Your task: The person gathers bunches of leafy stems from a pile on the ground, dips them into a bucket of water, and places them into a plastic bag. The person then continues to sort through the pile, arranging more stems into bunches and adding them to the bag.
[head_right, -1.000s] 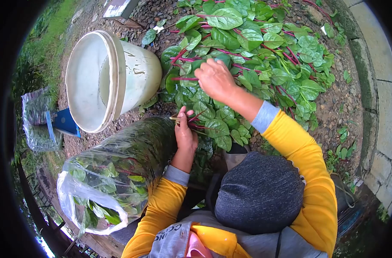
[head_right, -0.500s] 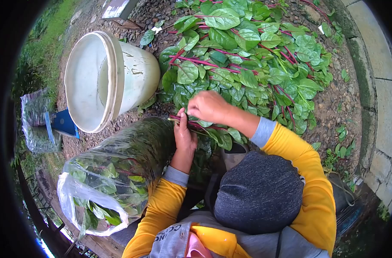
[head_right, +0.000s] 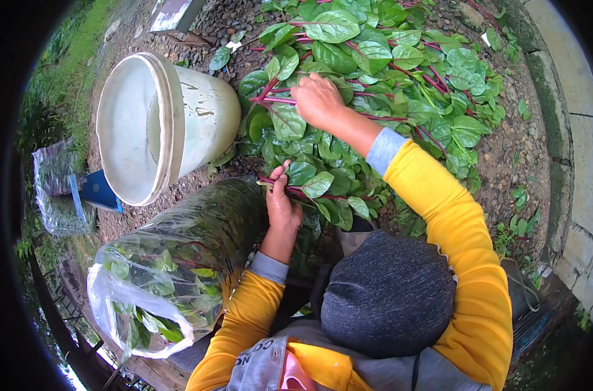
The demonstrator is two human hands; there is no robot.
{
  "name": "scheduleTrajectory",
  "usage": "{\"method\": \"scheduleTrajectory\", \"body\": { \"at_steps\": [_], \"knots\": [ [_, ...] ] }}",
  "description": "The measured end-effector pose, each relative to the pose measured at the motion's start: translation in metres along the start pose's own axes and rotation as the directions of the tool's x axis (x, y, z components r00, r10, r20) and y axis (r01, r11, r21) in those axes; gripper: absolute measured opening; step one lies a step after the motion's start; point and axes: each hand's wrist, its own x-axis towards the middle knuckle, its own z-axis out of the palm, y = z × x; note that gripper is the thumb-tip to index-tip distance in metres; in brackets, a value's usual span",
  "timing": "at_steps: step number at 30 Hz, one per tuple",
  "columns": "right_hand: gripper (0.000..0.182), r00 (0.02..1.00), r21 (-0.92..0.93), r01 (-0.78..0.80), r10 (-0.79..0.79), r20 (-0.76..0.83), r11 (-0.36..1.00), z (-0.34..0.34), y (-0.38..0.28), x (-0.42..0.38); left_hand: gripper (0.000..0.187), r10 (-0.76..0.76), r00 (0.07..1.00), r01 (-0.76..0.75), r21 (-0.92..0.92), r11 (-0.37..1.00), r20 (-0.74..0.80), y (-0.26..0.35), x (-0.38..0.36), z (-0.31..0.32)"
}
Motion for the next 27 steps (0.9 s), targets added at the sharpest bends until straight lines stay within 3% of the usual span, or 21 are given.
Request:
{"method": "scheduleTrajectory", "body": {
  "at_steps": [3,10,13,18,22,27],
  "knots": [
    [0.017,0.998,0.107,0.028,-0.022,-0.056,0.994,-0.011,-0.014,-0.026,0.021,0.006,1.000,-0.006,0.005,1.000,-0.006,-0.002,0.002,-0.003],
    [0.019,0.997,0.337,0.064,-0.071,0.009,0.939,-0.006,-0.046,-0.097,0.036,0.070,0.997,-0.070,-0.007,0.997,-0.027,-0.002,-0.004,0.004],
    [0.019,0.994,0.368,0.055,-0.085,0.066,0.928,0.001,-0.054,-0.120,0.033,0.084,0.995,-0.080,0.061,0.995,-0.059,0.002,-0.006,0.005],
    [0.015,0.987,0.428,0.033,-0.098,0.131,0.903,-0.003,-0.045,-0.122,0.027,0.000,0.999,0.000,-0.007,1.000,-0.044,-0.006,0.001,-0.018],
    [0.015,0.994,0.359,0.068,-0.034,-0.101,0.931,0.001,-0.028,-0.089,0.026,-0.047,0.999,0.047,0.006,0.999,0.019,-0.007,-0.002,-0.028],
    [0.017,0.996,0.162,0.016,-0.030,0.083,0.987,0.025,-0.023,-0.047,0.031,-0.079,0.997,0.079,0.018,0.997,0.011,-0.021,-0.009,-0.037]
  ]
}}
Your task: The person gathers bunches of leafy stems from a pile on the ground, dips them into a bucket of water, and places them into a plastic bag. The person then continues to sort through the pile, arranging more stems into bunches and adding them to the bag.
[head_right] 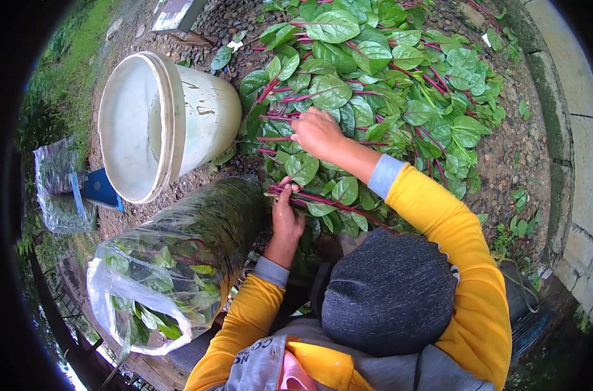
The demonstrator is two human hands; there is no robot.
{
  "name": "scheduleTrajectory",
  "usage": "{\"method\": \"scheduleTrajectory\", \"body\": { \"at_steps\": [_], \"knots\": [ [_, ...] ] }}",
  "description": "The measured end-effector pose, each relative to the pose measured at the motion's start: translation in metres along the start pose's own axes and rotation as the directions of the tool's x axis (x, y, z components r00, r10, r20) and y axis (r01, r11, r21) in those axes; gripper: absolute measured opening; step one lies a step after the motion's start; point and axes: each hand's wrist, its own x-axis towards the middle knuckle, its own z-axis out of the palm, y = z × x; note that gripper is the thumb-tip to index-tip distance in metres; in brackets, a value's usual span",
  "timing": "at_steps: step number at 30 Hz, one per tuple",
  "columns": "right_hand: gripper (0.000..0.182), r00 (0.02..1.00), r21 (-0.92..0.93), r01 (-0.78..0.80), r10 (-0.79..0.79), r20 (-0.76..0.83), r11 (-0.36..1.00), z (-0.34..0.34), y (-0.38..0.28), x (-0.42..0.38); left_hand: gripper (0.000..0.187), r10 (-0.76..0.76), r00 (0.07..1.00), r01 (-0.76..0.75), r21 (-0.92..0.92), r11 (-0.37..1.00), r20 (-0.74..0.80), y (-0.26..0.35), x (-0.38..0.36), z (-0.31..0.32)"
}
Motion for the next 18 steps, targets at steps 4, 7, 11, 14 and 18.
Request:
{"method": "scheduleTrajectory", "body": {
  "at_steps": [4,7,11,14,18],
  "knots": [
    [0.018,0.998,-0.193,0.037,-0.026,0.056,0.980,0.016,-0.004,0.007,0.036,-0.004,0.997,0.001,-0.053,0.999,-0.074,0.005,-0.008,0.009],
    [0.013,0.996,-0.098,-0.024,0.033,0.082,0.995,0.006,-0.003,0.001,0.037,-0.012,0.988,-0.002,-0.085,0.996,-0.153,0.009,-0.009,0.014],
    [0.012,0.989,0.122,0.004,0.014,-0.148,0.992,-0.007,-0.010,-0.021,0.034,-0.044,0.982,0.026,-0.101,0.995,-0.183,0.006,0.002,0.008],
    [0.016,0.991,0.242,0.001,0.031,-0.131,0.970,-0.008,-0.027,-0.048,0.032,-0.056,0.986,0.042,-0.093,0.995,-0.154,0.002,0.012,-0.001],
    [0.015,0.998,0.319,0.000,0.021,-0.063,0.948,0.016,-0.040,-0.085,0.031,0.023,0.990,-0.034,-0.079,0.996,-0.138,0.003,0.007,0.005]
  ]
}}
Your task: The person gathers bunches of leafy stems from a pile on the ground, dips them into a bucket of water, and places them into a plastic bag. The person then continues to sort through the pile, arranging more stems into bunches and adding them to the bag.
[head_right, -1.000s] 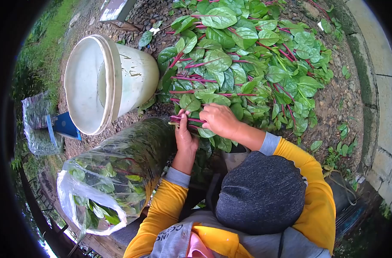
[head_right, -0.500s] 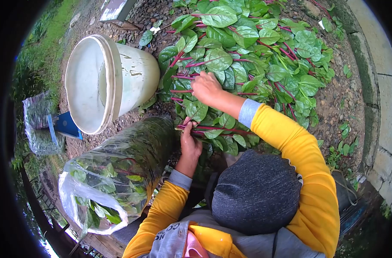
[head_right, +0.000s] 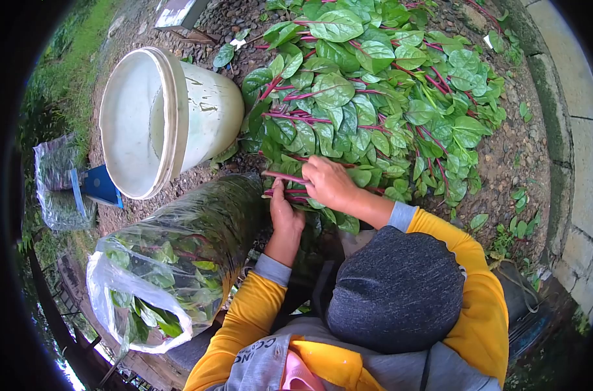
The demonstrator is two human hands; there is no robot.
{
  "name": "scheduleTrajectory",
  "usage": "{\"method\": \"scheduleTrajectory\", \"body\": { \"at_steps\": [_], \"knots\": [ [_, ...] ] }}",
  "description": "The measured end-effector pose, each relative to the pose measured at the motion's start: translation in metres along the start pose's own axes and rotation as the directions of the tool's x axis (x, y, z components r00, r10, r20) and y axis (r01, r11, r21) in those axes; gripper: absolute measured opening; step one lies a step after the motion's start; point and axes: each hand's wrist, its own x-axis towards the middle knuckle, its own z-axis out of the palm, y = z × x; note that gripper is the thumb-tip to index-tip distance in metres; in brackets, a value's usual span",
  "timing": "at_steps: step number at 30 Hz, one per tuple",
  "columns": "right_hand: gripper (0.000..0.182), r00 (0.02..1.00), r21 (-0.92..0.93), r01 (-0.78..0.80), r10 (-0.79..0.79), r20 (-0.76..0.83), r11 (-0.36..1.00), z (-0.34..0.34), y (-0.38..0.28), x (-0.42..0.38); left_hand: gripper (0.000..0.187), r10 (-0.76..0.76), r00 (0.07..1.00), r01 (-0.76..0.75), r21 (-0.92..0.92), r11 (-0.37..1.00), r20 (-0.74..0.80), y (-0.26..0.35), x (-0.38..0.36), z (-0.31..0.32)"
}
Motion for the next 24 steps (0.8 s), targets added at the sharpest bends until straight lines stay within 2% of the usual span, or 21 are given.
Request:
{"method": "scheduleTrajectory", "body": {
  "at_steps": [3,5,8,11,12,15,16,19,22,24],
  "knots": [
    [0.013,0.998,0.029,-0.034,0.032,0.054,0.999,0.009,0.001,-0.015,0.032,0.051,0.998,-0.049,-0.059,0.997,0.035,0.005,-0.013,0.011],
    [0.012,0.997,0.012,-0.017,0.016,0.074,1.000,0.009,0.001,-0.016,0.032,0.044,0.999,-0.044,0.024,0.999,-0.016,0.004,-0.010,0.005],
    [0.012,0.967,-0.002,0.047,-0.045,0.253,0.999,-0.004,0.002,-0.007,0.029,0.037,0.998,-0.034,0.056,0.998,-0.059,0.001,-0.002,-0.004],
    [0.013,0.990,-0.042,0.001,0.005,0.143,0.999,-0.019,-0.001,0.020,0.026,0.027,0.995,-0.023,0.052,0.998,-0.093,0.002,-0.005,-0.002],
    [0.012,0.998,-0.050,0.006,-0.003,0.055,0.999,-0.020,0.003,0.030,0.025,0.025,0.994,-0.019,0.051,0.999,-0.104,0.003,-0.006,0.001],
    [0.011,0.999,-0.219,0.033,-0.037,-0.015,0.975,-0.015,0.020,0.055,0.025,0.016,0.990,-0.010,0.044,0.999,-0.139,0.002,-0.007,0.000],
    [0.009,1.000,-0.283,0.015,-0.013,0.008,0.959,-0.009,0.024,0.057,0.026,0.010,0.990,-0.005,0.036,0.999,-0.139,0.002,-0.007,0.001],
    [0.009,0.978,-0.434,0.047,0.048,0.204,0.900,0.007,0.031,0.054,0.029,-0.002,0.991,0.006,0.026,1.000,-0.137,0.003,-0.008,-0.001],
    [0.020,0.966,-0.446,0.058,0.062,0.250,0.893,0.014,0.027,0.046,0.034,-0.007,0.993,0.009,0.020,1.000,-0.117,0.003,-0.006,0.000],
    [0.022,0.976,-0.405,0.021,0.068,0.205,0.914,0.009,0.021,0.042,0.038,-0.011,0.995,0.012,0.017,1.000,-0.102,0.004,-0.005,0.000]
  ]
}}
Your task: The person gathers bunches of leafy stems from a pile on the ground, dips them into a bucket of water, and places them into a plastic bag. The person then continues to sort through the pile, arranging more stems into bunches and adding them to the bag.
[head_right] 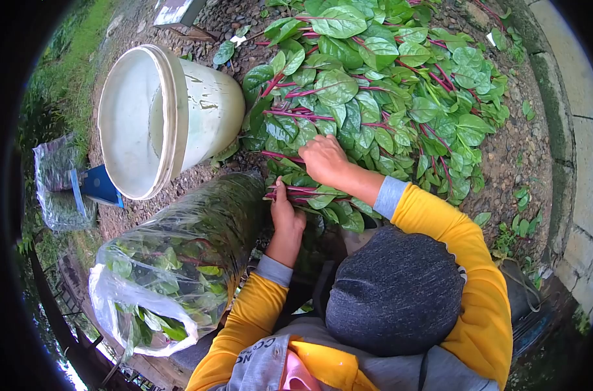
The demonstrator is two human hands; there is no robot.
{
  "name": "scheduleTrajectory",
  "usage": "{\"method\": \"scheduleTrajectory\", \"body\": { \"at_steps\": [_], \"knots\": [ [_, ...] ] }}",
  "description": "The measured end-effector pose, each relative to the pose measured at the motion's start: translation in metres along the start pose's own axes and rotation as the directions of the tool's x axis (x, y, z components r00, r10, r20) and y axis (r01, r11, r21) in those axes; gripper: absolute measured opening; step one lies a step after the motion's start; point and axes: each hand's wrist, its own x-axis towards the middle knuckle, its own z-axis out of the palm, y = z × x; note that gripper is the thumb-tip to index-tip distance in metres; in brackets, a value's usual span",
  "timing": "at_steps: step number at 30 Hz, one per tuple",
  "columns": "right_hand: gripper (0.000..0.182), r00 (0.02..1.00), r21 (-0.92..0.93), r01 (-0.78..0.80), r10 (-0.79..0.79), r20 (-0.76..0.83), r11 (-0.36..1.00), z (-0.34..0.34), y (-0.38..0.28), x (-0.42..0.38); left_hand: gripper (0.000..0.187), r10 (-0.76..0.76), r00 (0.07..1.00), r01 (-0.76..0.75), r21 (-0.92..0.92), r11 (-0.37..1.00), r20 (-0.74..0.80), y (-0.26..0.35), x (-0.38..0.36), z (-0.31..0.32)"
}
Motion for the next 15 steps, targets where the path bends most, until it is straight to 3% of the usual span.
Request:
{"method": "scheduleTrajectory", "body": {
  "at_steps": [4,7,11,15],
  "knots": [
    [0.024,0.997,0.030,-0.055,0.056,-0.047,0.998,-0.012,-0.010,-0.013,0.041,0.022,0.999,-0.023,0.018,1.000,0.032,0.000,-0.001,0.003],
    [0.022,0.994,0.125,-0.097,0.090,0.061,0.987,-0.012,-0.012,-0.024,0.041,0.033,0.999,-0.035,0.042,0.998,0.038,-0.001,0.000,0.002],
    [0.018,1.000,0.345,-0.027,0.029,0.000,0.938,-0.014,-0.001,-0.032,0.038,0.007,1.000,-0.008,0.035,0.999,0.029,0.001,0.000,-0.001],
    [0.013,0.994,0.396,-0.026,0.065,-0.085,0.918,-0.012,0.010,-0.029,0.036,0.034,0.995,-0.037,0.027,0.999,0.092,0.001,0.001,0.001]
  ]
}}
